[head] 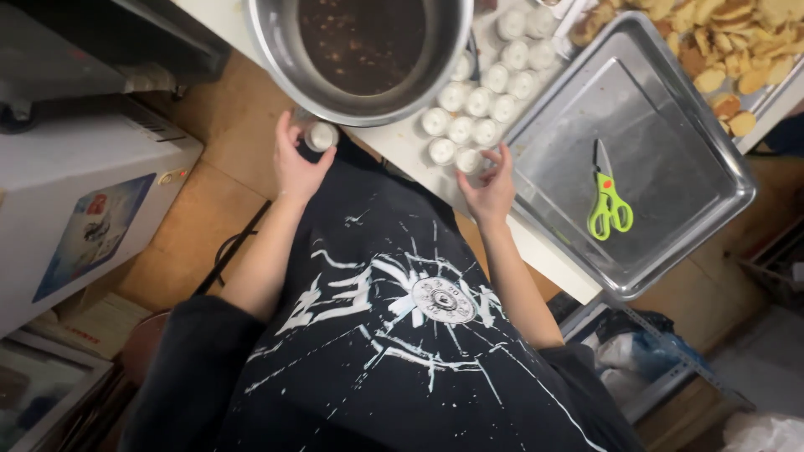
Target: Preparing a snack by mixing small white dough balls and small pancakes in a bowl with orange juice.
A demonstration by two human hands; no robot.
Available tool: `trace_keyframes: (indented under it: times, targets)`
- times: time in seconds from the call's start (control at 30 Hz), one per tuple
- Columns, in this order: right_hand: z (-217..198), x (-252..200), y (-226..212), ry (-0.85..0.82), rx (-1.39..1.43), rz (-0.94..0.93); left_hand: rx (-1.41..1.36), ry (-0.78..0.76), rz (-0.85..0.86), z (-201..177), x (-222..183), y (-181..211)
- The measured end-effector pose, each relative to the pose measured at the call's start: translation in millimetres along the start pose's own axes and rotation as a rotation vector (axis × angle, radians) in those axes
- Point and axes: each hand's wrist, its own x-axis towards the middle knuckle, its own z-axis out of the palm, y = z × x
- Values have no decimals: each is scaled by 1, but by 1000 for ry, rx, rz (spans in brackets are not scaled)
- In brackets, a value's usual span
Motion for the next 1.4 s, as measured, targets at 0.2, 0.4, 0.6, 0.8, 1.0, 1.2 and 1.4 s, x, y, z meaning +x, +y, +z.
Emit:
trace_keyframes:
  times: [0.2, 0.4, 0.6, 0.8, 1.0, 1.2, 1.4]
  targets:
    - [6, -14, -11, 162, 140, 153, -217, 80, 98, -47, 71, -27]
    - [11, 24, -184, 275, 361, -17, -237, 94, 174, -110, 178, -62]
    - [169, 125, -329, -200, 514, -266, -149, -17, 155, -172, 268, -86]
    - [277, 177, -372, -374, 244, 64, -133, -178, 88, -182, 317, -98]
    - [314, 204, -368, -206, 100, 143, -342, -134, 238, -171, 317, -116]
    - [304, 190, -363, -35, 220, 74, -197, -88, 258, -176, 277, -127]
    - [214, 93, -356, -355, 446, 315, -201, -459, 387, -175, 259, -77]
